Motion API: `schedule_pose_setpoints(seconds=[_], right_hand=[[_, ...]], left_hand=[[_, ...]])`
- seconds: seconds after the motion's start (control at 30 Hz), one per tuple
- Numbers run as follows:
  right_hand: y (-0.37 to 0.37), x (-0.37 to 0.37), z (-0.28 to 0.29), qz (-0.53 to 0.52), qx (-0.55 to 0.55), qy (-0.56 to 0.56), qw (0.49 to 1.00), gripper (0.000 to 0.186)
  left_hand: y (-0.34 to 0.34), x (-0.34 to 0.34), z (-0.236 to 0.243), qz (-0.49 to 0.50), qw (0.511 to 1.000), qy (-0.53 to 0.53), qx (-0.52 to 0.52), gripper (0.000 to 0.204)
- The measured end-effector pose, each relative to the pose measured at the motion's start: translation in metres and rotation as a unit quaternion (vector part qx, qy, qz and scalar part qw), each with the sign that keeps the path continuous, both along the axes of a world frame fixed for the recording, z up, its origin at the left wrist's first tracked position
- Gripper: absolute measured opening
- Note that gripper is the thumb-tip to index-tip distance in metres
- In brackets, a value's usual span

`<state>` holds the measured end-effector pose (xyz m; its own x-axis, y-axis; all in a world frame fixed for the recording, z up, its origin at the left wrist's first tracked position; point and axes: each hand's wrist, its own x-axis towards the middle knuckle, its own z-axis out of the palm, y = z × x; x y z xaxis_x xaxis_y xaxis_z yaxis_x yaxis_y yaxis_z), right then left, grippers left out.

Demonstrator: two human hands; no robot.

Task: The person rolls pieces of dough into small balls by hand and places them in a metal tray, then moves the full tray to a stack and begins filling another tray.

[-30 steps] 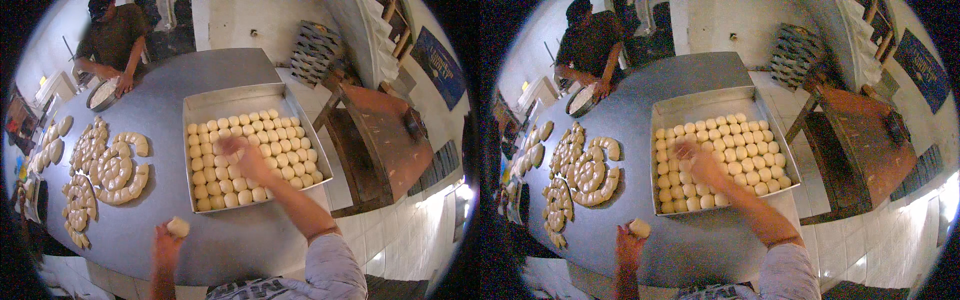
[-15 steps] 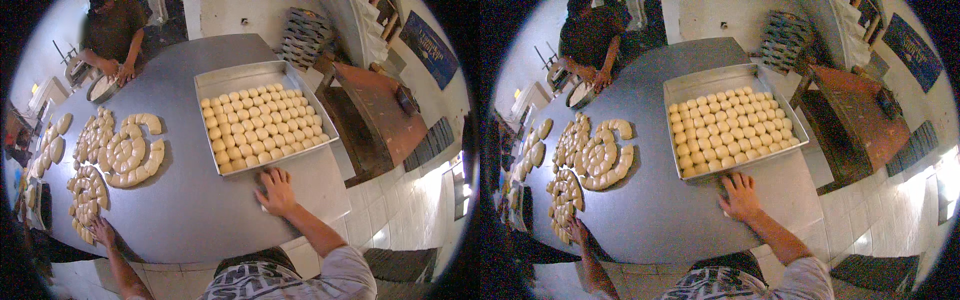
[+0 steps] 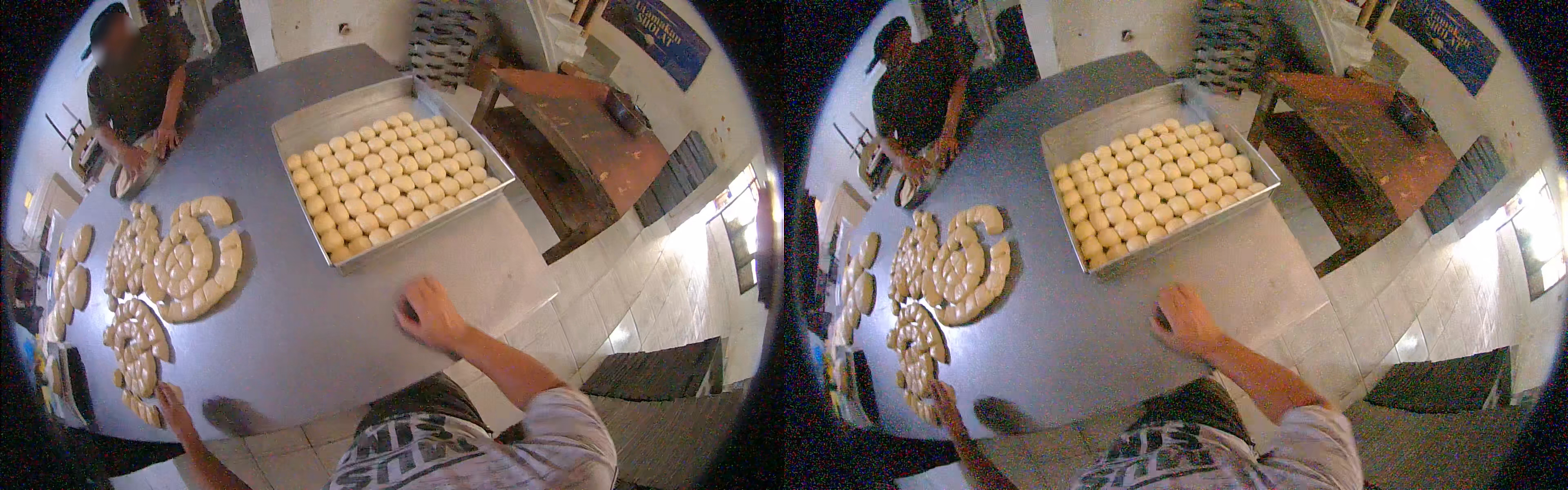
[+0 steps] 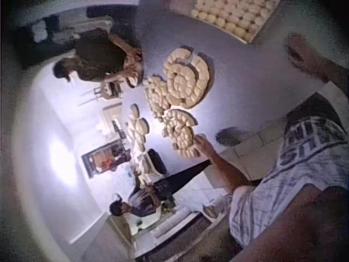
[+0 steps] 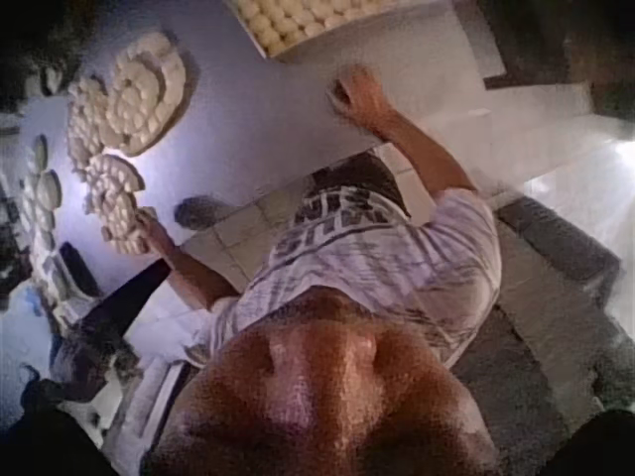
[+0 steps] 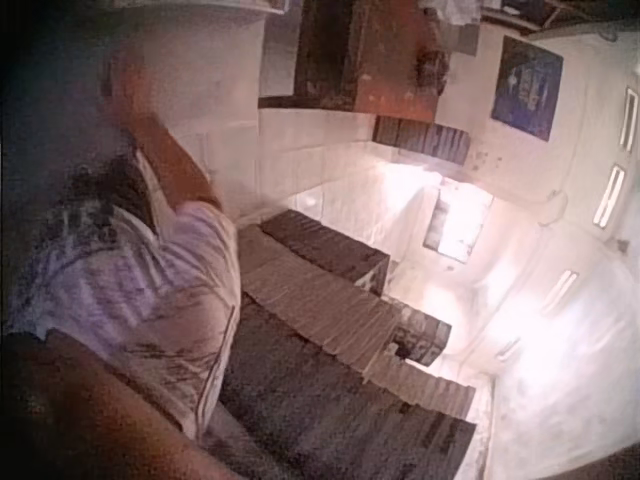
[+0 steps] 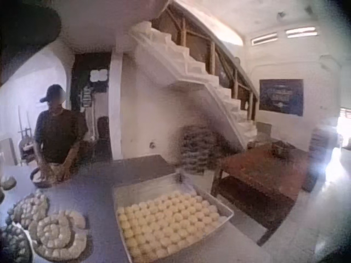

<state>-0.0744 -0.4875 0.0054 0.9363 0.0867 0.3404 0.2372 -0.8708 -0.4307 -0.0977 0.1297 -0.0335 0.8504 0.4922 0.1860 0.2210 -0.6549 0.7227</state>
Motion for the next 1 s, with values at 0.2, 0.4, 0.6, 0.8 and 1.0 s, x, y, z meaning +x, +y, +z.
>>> schedule_pose_setpoints(seconds=[0.2, 0.4, 0.6, 0.8, 1.0], right_hand=[[-0.074, 0.024, 0.005, -0.186, 0.026, -0.036, 0.982, 0.017], [-0.102, -0.036, 0.031, -0.016, 0.058, 0.141, 0.988, 0.039], [-0.154, 0.134, 0.103, -0.018, 0.654, -0.062, 0.753, 0.033], [-0.242, 0.319, 0.059, -0.16, 0.017, -0.085, 0.983, 0.039], [-0.089, 0.227, 0.083, 0.081, 0.209, 0.031, 0.974, 0.035]], left_hand=[[-0.241, 0.025, 0.069, -0.169, 0.938, 0.011, -0.302, 0.012], [-0.255, 0.052, 0.068, -0.128, 0.963, 0.046, -0.233, 0.015], [-0.335, 0.053, 0.09, -0.201, 0.898, 0.043, -0.388, 0.029], [-0.393, 0.061, 0.084, -0.171, 0.931, 0.107, -0.305, 0.013], [-0.372, 0.035, 0.04, -0.181, 0.934, 0.06, -0.302, 0.023]])
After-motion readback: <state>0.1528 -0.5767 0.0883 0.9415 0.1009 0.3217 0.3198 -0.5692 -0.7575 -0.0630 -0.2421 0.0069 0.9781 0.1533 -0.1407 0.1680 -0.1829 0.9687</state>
